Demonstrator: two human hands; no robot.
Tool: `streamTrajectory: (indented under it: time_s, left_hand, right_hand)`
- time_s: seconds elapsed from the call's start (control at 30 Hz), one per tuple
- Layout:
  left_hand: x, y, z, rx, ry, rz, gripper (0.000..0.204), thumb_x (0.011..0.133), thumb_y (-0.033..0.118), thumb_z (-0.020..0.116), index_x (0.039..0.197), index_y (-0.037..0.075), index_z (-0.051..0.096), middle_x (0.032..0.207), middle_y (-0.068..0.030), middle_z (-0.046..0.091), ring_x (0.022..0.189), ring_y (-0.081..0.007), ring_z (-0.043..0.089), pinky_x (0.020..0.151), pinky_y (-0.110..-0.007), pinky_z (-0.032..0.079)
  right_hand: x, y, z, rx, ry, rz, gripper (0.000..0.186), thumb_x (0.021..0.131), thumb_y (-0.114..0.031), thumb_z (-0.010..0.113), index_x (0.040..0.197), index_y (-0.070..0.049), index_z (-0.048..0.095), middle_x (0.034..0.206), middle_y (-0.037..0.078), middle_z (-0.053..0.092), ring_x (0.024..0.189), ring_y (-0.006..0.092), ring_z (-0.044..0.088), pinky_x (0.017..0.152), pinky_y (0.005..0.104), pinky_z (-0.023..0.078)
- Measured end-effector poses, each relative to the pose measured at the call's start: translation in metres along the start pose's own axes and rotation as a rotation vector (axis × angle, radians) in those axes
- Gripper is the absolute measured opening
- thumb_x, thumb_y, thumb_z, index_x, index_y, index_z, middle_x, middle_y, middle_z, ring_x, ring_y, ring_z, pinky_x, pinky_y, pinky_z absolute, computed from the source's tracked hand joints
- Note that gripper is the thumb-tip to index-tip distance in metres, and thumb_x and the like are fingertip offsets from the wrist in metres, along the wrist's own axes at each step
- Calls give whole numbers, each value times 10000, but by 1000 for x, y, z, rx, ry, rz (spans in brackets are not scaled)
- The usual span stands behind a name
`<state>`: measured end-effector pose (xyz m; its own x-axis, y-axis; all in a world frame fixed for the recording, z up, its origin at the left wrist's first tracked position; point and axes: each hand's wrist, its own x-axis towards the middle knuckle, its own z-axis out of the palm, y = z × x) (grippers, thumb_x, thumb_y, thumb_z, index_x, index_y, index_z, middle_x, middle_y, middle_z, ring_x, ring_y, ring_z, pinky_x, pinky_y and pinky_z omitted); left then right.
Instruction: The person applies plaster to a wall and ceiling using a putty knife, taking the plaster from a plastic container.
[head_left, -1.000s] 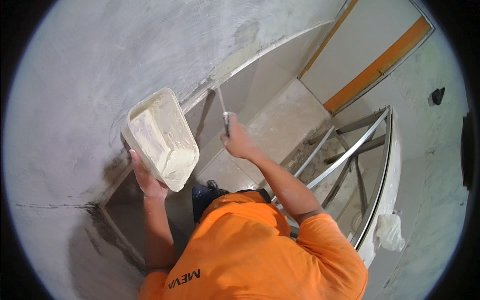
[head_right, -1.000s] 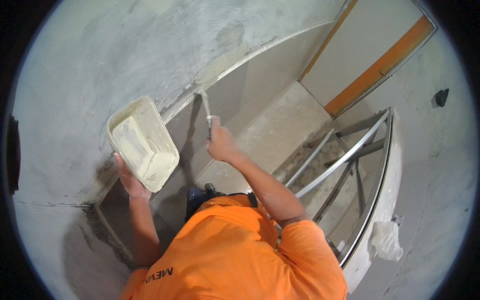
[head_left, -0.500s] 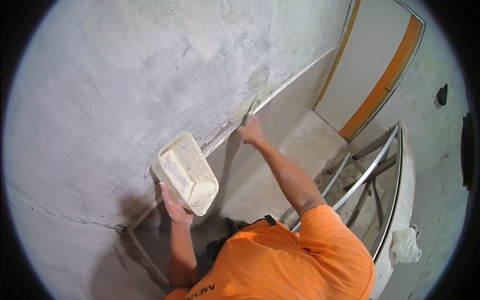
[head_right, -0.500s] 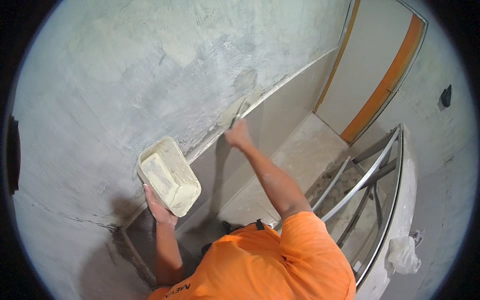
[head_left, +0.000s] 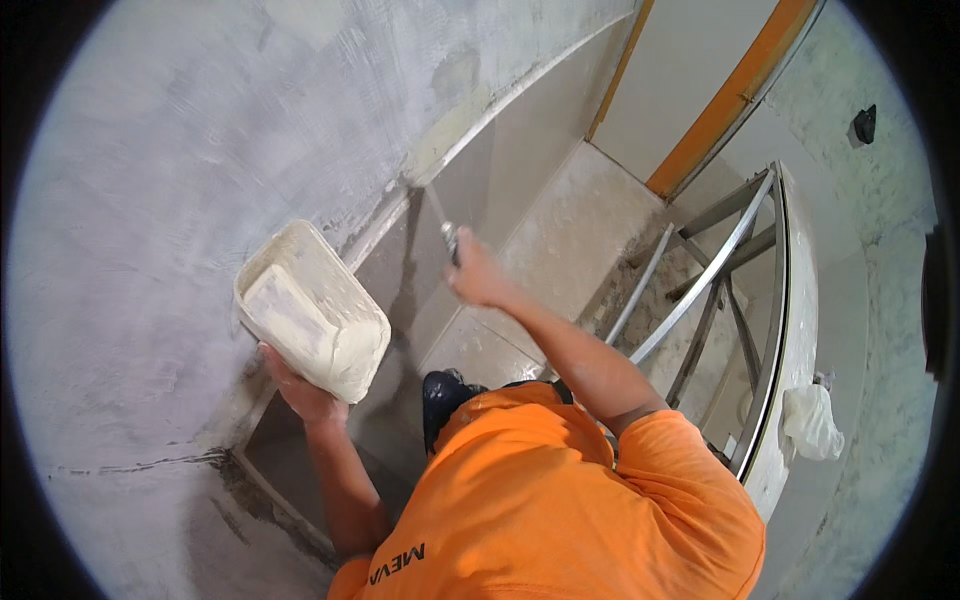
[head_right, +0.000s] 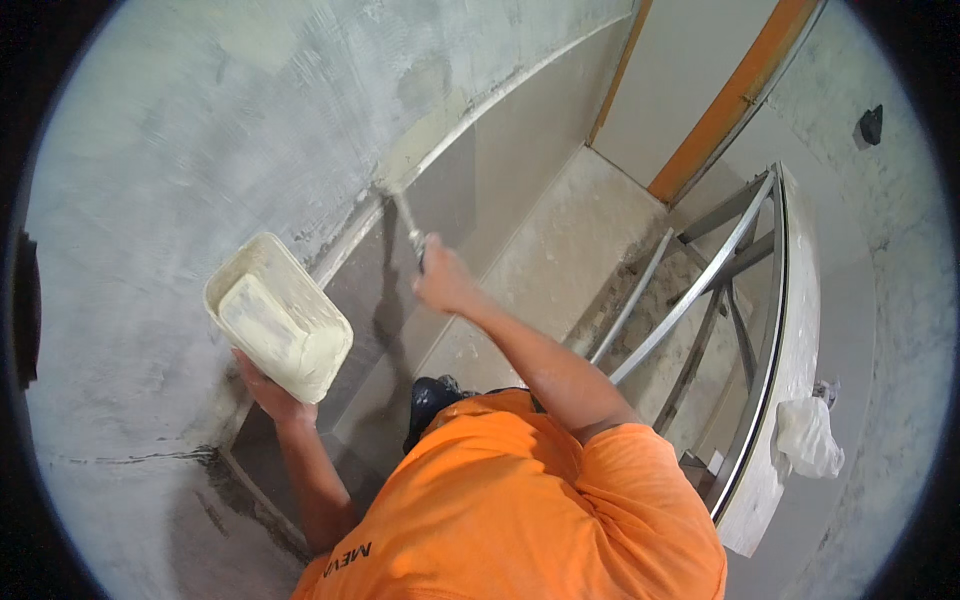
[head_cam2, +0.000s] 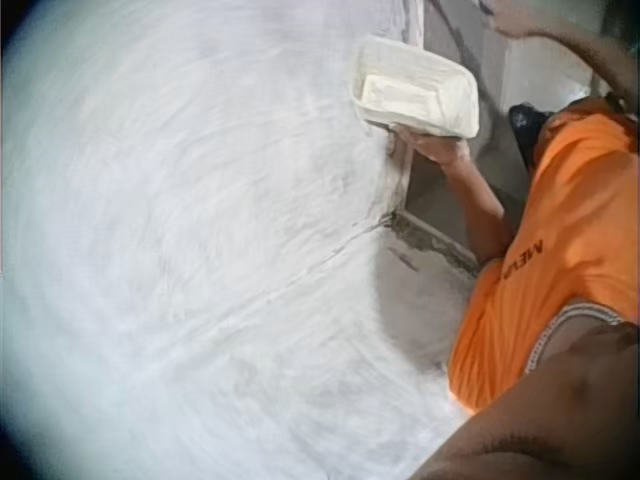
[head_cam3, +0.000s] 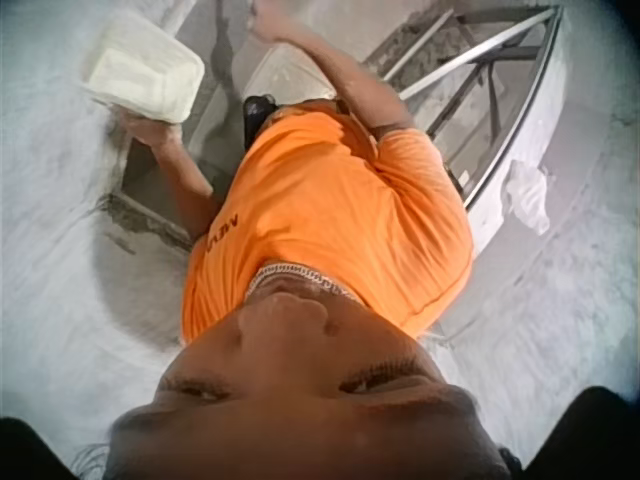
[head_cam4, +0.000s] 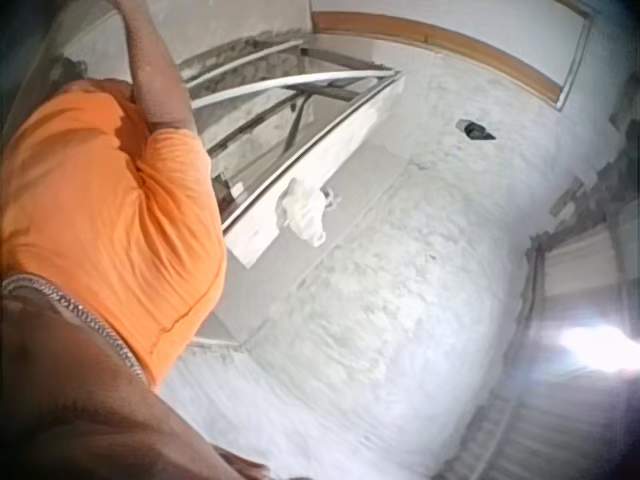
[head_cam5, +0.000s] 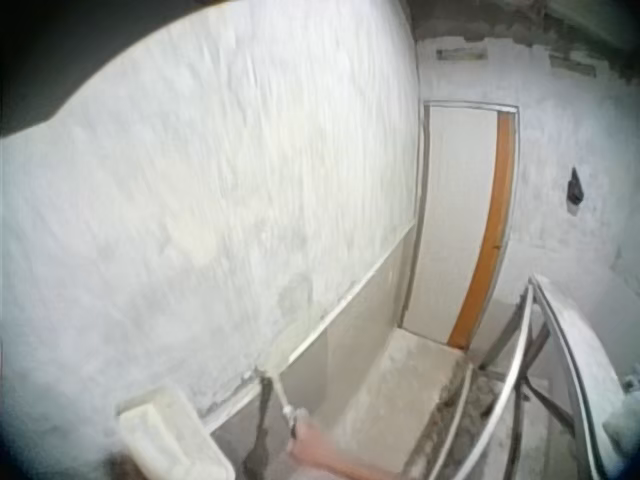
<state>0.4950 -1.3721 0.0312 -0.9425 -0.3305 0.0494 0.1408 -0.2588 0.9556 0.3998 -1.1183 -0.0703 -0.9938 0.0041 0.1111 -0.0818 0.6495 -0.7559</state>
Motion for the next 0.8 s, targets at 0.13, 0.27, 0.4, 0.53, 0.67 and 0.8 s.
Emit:
streamTrajectory:
  time_s: [0.13, 0.27, 0.4, 0.53, 0.67, 0.8]
  left_hand:
    - [2, 7, 15, -128, 85, -109, 727, 1057, 570, 226, 1553, 40, 260, 1538, -162, 365, 1375, -319, 445, 1144, -478, 409]
    - [7, 3, -3, -115, 24, -111, 740, 1051, 581, 254, 1559, 43, 245, 1553, -162, 353, 1389, -327, 427, 1161, -484, 381]
    - [16, -15, -30, 284, -131, 177, 767, 1026, 569, 413, 1571, 63, 229, 1559, -188, 337, 1399, -343, 417, 1175, -464, 350]
    - [2, 6, -3, -244, -12, -120, 778, 1023, 566, 423, 1579, 65, 213, 1579, -190, 308, 1417, -336, 399, 1173, -464, 349]
    - [7, -13, -22, 108, -59, -61, 778, 1030, 620, 285, 1585, 81, 203, 1601, -149, 287, 1438, -330, 372, 1174, -479, 358]
    - [4, -2, 5, -188, -85, -155, 772, 1036, 620, 269, 1586, 81, 201, 1599, -148, 295, 1434, -332, 379, 1171, -480, 360]
  right_hand:
    - [76, 1, -54, 295, 40, 260, 463, 856, -186, 645, 1144, 107, 430, 1027, 387, 619, 1032, 516, 621, 883, 543, 508]
    - [118, -22, -72, 301, -49, 396, 519, 833, -171, 649, 1160, 161, 421, 1016, 376, 633, 1030, 501, 639, 885, 508, 532]
    - [108, -26, 11, 88, 166, 95, 436, 829, -120, 600, 1105, 155, 402, 910, 342, 634, 816, 462, 677, 725, 494, 559]
    - [43, -69, 28, 162, -150, 137, 502, 817, -123, 609, 1132, 158, 337, 958, 400, 603, 986, 547, 606, 909, 544, 489]
    - [-1, -54, 18, 61, -292, 37, 468, 805, -71, 589, 1150, 142, 354, 956, 384, 619, 971, 526, 630, 874, 540, 508]
    - [-10, -14, 4, -3, -195, -127, 423, 828, -115, 610, 1145, 50, 383, 857, 288, 605, 850, 518, 604, 768, 526, 494]
